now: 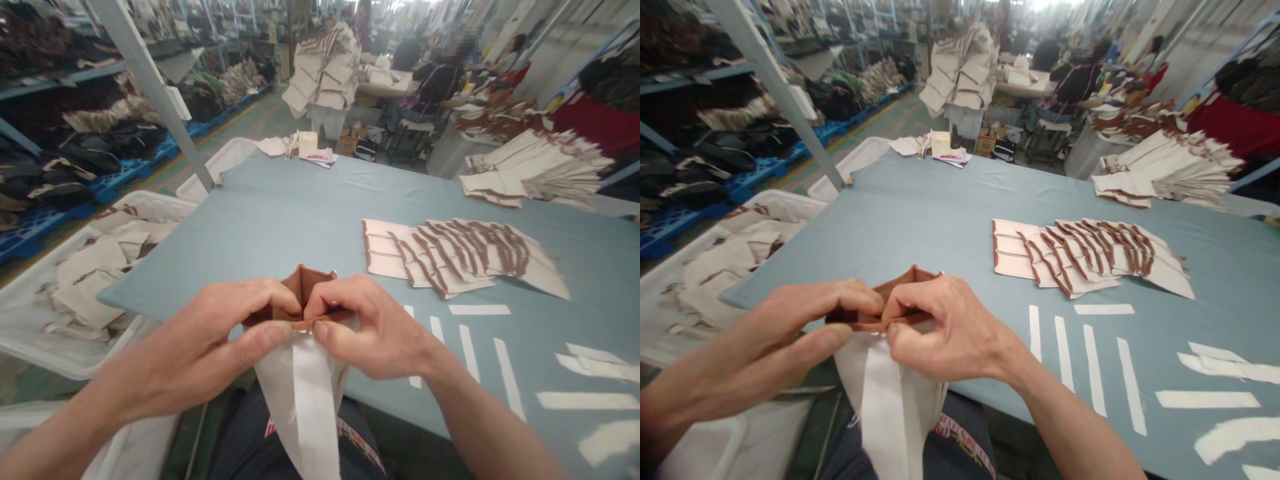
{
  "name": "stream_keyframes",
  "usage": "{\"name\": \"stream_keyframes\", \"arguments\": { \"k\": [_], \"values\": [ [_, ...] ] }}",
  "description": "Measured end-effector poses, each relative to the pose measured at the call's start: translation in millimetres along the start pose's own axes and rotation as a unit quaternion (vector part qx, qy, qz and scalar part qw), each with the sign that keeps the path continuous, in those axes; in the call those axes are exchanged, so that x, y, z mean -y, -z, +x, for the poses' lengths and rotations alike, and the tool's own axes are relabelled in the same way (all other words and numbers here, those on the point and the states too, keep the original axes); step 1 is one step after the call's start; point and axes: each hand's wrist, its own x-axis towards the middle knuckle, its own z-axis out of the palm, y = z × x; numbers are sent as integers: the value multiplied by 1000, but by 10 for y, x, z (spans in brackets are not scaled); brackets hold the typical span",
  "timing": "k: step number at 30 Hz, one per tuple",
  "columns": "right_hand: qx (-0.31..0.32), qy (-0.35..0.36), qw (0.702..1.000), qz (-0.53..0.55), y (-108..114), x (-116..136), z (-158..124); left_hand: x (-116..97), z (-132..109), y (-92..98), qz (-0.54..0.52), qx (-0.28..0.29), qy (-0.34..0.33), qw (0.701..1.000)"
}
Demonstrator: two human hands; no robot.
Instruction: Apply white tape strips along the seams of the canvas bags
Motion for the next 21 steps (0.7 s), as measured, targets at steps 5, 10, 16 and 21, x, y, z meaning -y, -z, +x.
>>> {"name": "stream_keyframes", "arguments": {
  "k": [5,10,16,21],
  "values": [
    [-16,25,998,-56,-25,49,-23,73,71,55,1,57,-25,998],
    [-17,-9,1000,-24,-35,-38,-31,199,42,-135,181,-60,-147,971],
    [-28,10,998,-54,-63,-71,-40,253,66,-133,111,-37,-128,985],
    [-57,51,989,-128,-64,-43,-53,129,175,-77,79,-3,-75,994]
  ]
}}
